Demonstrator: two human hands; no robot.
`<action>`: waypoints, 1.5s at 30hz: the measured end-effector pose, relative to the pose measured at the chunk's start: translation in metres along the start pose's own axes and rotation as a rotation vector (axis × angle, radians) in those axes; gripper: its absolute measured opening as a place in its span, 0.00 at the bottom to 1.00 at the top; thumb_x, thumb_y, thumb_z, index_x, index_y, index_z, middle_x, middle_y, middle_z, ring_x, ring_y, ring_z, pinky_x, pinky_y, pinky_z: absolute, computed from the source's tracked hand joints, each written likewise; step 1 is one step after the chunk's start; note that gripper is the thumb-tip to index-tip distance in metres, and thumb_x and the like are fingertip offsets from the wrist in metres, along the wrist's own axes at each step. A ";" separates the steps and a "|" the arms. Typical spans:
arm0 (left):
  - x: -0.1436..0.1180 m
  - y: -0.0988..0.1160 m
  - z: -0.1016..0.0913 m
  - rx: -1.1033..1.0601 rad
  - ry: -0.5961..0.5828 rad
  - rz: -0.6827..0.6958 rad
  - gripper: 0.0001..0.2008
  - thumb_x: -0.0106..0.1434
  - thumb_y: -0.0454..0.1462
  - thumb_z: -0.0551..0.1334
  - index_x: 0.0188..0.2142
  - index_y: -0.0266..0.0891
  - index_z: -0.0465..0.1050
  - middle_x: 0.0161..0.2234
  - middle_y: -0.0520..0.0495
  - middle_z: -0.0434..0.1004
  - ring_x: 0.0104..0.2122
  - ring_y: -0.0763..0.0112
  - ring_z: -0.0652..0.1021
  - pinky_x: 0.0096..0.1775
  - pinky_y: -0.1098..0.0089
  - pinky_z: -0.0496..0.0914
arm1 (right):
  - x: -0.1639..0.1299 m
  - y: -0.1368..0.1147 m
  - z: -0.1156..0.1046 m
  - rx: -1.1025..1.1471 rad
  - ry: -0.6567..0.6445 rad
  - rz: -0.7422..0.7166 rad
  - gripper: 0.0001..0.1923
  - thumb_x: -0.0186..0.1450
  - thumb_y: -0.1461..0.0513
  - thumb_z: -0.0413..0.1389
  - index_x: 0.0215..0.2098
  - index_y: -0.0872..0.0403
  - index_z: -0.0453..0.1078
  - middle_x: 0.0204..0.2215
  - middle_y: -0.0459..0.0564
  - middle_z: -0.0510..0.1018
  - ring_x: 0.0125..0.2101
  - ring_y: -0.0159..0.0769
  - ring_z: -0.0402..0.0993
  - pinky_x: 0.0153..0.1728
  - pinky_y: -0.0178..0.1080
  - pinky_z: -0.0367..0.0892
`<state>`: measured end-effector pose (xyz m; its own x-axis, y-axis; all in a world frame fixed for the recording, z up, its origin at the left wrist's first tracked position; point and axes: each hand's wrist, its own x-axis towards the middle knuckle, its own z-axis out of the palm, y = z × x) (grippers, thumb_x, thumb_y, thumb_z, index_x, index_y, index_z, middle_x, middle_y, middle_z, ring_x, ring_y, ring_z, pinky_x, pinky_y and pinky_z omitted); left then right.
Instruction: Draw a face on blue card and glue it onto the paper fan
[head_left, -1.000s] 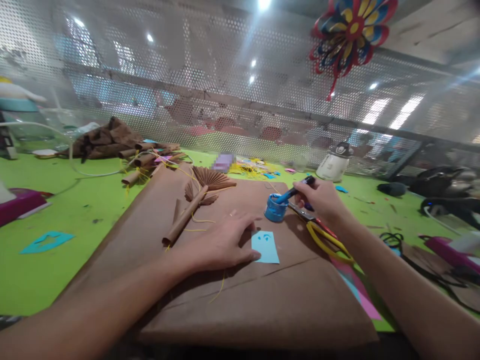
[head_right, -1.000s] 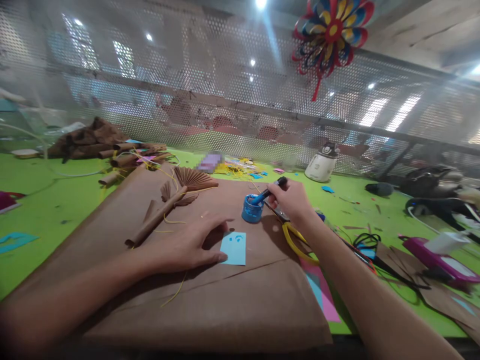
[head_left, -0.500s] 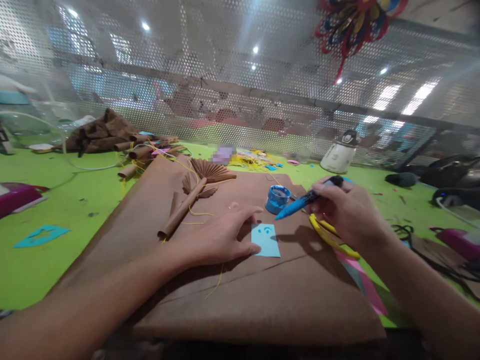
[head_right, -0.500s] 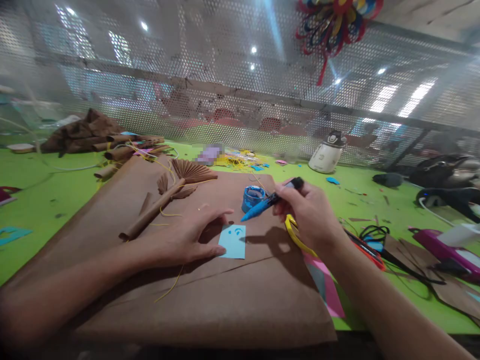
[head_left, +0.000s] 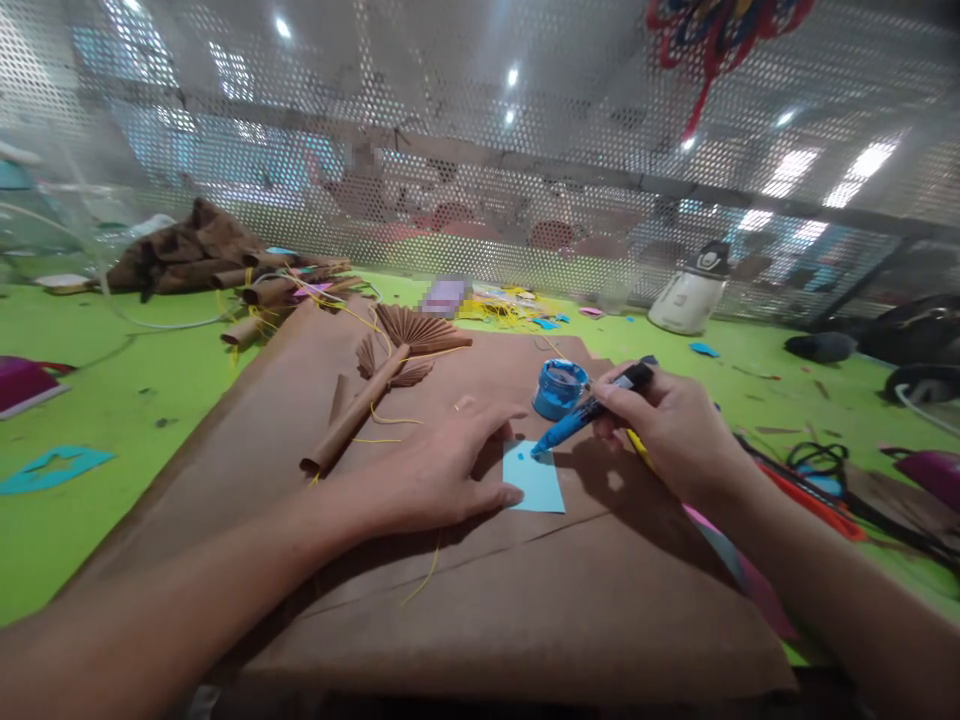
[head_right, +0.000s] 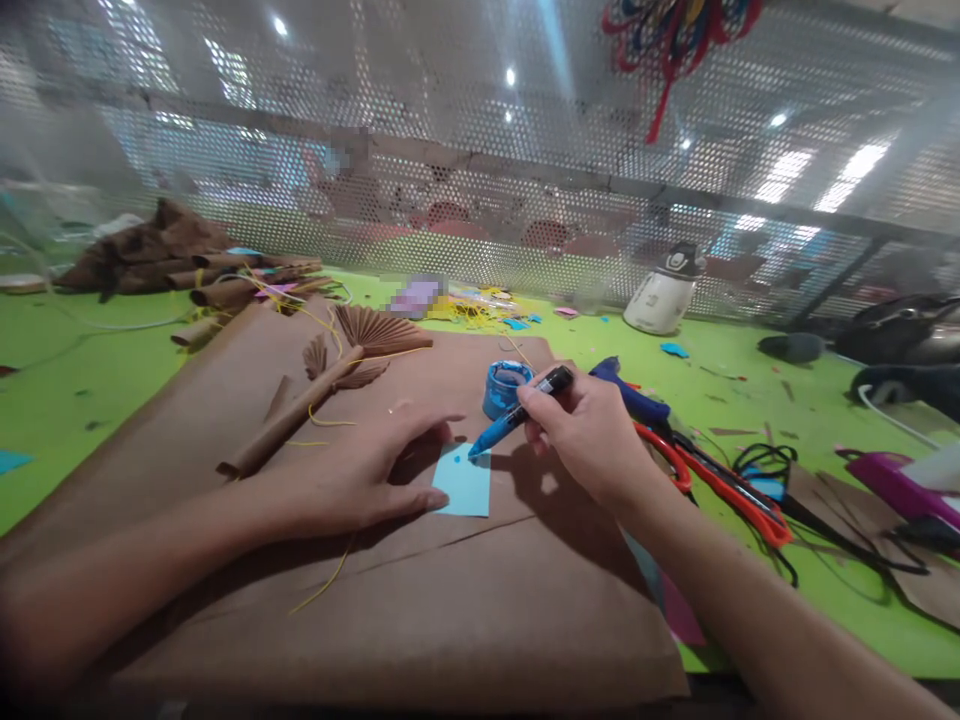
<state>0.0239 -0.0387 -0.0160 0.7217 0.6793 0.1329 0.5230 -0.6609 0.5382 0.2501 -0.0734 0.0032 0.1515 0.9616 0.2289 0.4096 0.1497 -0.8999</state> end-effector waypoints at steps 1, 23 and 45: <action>0.000 0.000 0.000 0.002 0.002 -0.003 0.32 0.56 0.44 0.65 0.59 0.46 0.58 0.46 0.45 0.69 0.46 0.57 0.70 0.47 0.56 0.66 | 0.000 0.000 0.000 -0.006 0.001 0.000 0.10 0.61 0.57 0.57 0.26 0.55 0.68 0.14 0.42 0.70 0.15 0.27 0.64 0.20 0.32 0.59; 0.001 -0.001 0.001 -0.016 0.016 0.014 0.32 0.56 0.43 0.66 0.59 0.45 0.59 0.46 0.45 0.71 0.46 0.58 0.70 0.47 0.57 0.67 | -0.004 -0.001 0.001 -0.046 -0.017 -0.007 0.09 0.62 0.57 0.57 0.28 0.55 0.68 0.15 0.42 0.71 0.15 0.27 0.64 0.19 0.33 0.59; 0.002 0.000 0.001 -0.032 0.011 0.001 0.32 0.56 0.44 0.65 0.58 0.44 0.61 0.48 0.44 0.70 0.48 0.56 0.70 0.50 0.55 0.66 | -0.004 0.000 0.001 -0.014 -0.034 -0.038 0.06 0.61 0.61 0.56 0.27 0.54 0.68 0.14 0.41 0.69 0.15 0.27 0.63 0.19 0.32 0.59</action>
<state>0.0252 -0.0376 -0.0164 0.7171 0.6824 0.1418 0.5078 -0.6509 0.5643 0.2491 -0.0766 0.0021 0.1052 0.9624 0.2504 0.4276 0.1835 -0.8852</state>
